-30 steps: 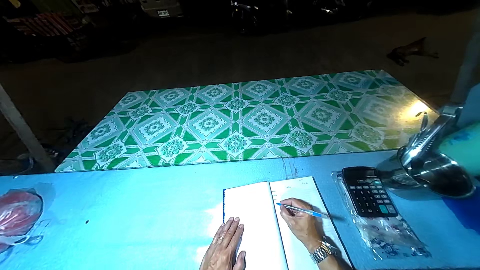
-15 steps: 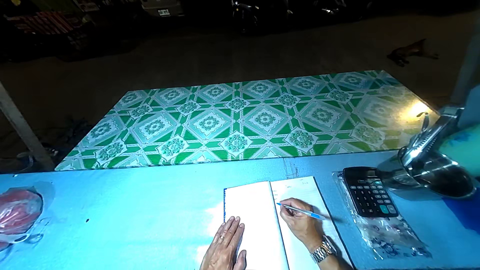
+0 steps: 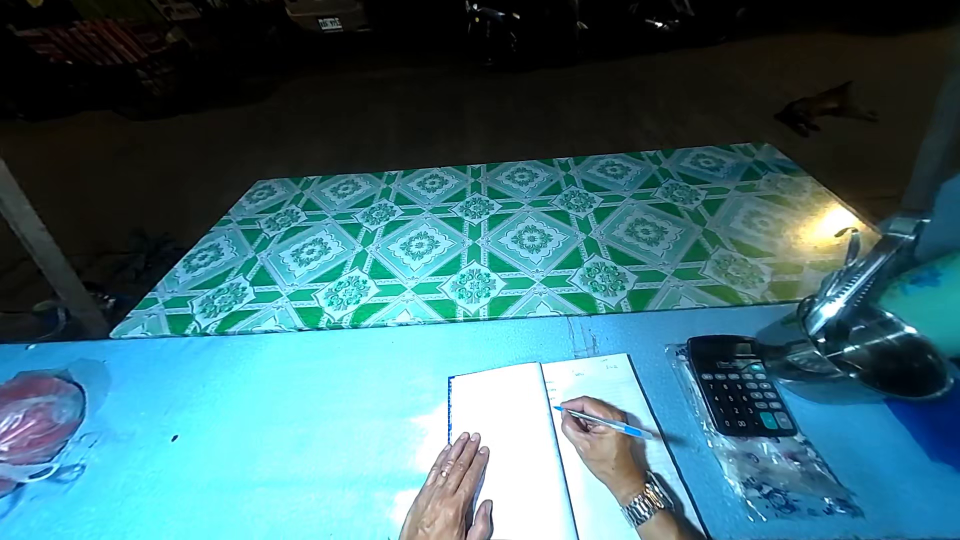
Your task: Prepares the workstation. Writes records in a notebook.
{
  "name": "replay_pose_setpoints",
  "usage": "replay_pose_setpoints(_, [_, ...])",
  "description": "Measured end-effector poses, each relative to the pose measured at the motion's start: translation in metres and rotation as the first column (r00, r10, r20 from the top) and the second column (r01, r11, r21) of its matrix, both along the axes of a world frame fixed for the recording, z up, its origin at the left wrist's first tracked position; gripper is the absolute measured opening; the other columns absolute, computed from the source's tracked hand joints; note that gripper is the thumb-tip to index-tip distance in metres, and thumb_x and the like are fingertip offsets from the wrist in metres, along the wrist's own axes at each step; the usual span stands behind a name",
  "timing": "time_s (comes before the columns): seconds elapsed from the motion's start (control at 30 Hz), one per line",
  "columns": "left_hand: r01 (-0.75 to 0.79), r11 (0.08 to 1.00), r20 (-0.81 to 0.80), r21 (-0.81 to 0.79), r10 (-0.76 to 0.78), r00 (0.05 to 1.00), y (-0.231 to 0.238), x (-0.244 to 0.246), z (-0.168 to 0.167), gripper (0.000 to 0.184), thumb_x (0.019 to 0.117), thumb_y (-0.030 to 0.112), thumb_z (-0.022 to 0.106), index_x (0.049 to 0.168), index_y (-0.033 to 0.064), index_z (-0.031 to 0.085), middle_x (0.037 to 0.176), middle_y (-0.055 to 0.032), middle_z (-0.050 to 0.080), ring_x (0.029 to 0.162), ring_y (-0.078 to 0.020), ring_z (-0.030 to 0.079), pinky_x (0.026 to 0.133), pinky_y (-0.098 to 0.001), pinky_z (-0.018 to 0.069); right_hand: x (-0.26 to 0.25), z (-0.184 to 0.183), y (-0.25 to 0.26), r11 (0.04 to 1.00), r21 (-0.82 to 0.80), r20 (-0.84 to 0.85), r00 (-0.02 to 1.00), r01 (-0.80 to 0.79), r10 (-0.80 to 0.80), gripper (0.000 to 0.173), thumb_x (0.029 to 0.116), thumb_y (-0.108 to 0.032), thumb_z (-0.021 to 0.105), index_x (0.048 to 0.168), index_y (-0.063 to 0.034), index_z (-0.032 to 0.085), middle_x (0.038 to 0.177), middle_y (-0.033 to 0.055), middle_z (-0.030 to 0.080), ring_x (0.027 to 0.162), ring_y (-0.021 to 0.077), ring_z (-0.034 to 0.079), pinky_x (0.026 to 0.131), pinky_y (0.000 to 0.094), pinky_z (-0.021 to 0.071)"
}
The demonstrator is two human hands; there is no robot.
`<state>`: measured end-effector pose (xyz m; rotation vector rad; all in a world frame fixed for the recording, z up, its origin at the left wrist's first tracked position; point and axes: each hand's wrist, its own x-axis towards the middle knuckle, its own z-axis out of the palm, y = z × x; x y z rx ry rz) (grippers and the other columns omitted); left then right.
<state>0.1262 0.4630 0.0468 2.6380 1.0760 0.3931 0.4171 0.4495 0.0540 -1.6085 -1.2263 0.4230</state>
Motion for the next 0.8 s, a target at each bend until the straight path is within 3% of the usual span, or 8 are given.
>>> replay_pose_setpoints(0.8, [0.004, 1.000, -0.002, 0.001, -0.004, 1.000, 0.0002, -0.0004, -0.0009, 0.060, 0.1014, 0.045, 0.040, 0.146, 0.0091, 0.057, 0.154, -0.0113, 0.052, 0.148, -0.0275, 0.042, 0.123, -0.0470, 0.0297, 0.0007, -0.0058, 0.0020, 1.000, 0.019, -0.001, 1.000, -0.014, 0.014, 0.012, 0.0823, -0.017, 0.067, 0.084, -0.0100, 0.077, 0.065, -0.0072, 0.065, 0.055, -0.0043, 0.053, 0.052, 0.0146, 0.0456])
